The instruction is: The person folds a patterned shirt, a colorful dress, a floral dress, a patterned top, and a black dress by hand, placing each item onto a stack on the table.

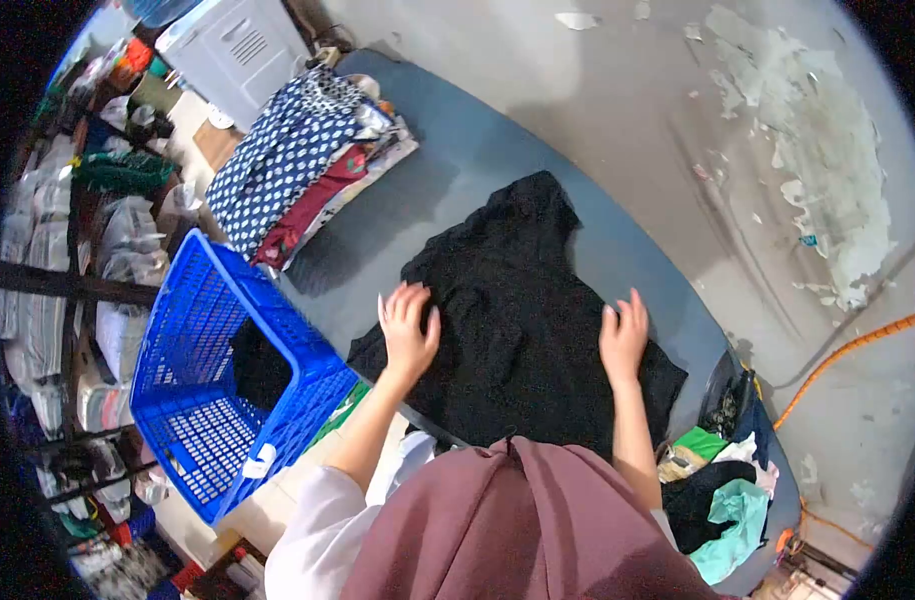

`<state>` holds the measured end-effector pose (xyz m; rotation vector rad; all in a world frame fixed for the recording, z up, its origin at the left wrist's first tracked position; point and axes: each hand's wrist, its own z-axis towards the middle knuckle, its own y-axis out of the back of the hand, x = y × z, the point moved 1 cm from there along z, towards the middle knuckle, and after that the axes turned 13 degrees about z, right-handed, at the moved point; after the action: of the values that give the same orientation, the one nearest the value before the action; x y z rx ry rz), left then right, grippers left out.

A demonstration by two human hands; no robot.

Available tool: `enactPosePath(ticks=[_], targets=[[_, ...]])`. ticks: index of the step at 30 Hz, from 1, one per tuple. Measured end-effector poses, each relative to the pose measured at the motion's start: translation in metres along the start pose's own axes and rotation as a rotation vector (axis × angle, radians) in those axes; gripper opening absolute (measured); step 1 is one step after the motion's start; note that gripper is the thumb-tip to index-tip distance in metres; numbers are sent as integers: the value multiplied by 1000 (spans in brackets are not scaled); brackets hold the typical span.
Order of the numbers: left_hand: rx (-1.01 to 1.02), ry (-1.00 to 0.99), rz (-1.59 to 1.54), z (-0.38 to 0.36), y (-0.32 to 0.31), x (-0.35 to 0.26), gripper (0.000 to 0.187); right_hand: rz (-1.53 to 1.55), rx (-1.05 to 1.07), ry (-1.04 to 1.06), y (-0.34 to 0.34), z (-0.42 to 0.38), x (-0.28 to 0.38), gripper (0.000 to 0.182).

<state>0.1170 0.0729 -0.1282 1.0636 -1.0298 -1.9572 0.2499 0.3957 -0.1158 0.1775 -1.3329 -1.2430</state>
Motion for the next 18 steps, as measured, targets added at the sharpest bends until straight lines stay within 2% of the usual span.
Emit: enactPosePath(ticks=[2, 4, 5, 6, 7, 8, 9, 11, 12, 14, 16, 18], targets=[[-91, -43, -57, 55, -18, -8, 35, -419, 121, -81, 42, -39, -46, 41], [46, 46, -146, 106, -61, -11, 50, -493, 201, -260, 77, -79, -83, 50], [225, 156, -315, 131, -86, -13, 65, -517, 218, -321, 95, -90, -85, 50], [441, 134, -230, 158, -92, -23, 76, -492, 183, -286, 108, -102, -95, 48], [624, 134, -185, 180, -96, -36, 78, -468, 148, -251, 117, -109, -103, 46], [672, 121, -175, 194, -109, -45, 77, -462, 182, -269, 124, -107, -101, 44], [731, 46, -154, 212, -123, -52, 63, -457, 215, -290, 135, -99, -88, 43], [840, -5, -456, 230, -130, -66, 46, -462, 251, -266, 147, -93, -82, 43], [818, -8, -518, 235, -124, -74, 39, -470, 253, -214, 149, -90, -84, 43], [848, 25, -715, 235, -82, -89, 26, -472, 225, -89, 148, -94, -93, 47], [905, -24, -821, 220, -12, -95, 22, -433, 131, -156, 145, -102, -88, 49], [896, -119, -850, 196, 21, -74, 19, -369, 68, -256, 139, -102, -75, 48]])
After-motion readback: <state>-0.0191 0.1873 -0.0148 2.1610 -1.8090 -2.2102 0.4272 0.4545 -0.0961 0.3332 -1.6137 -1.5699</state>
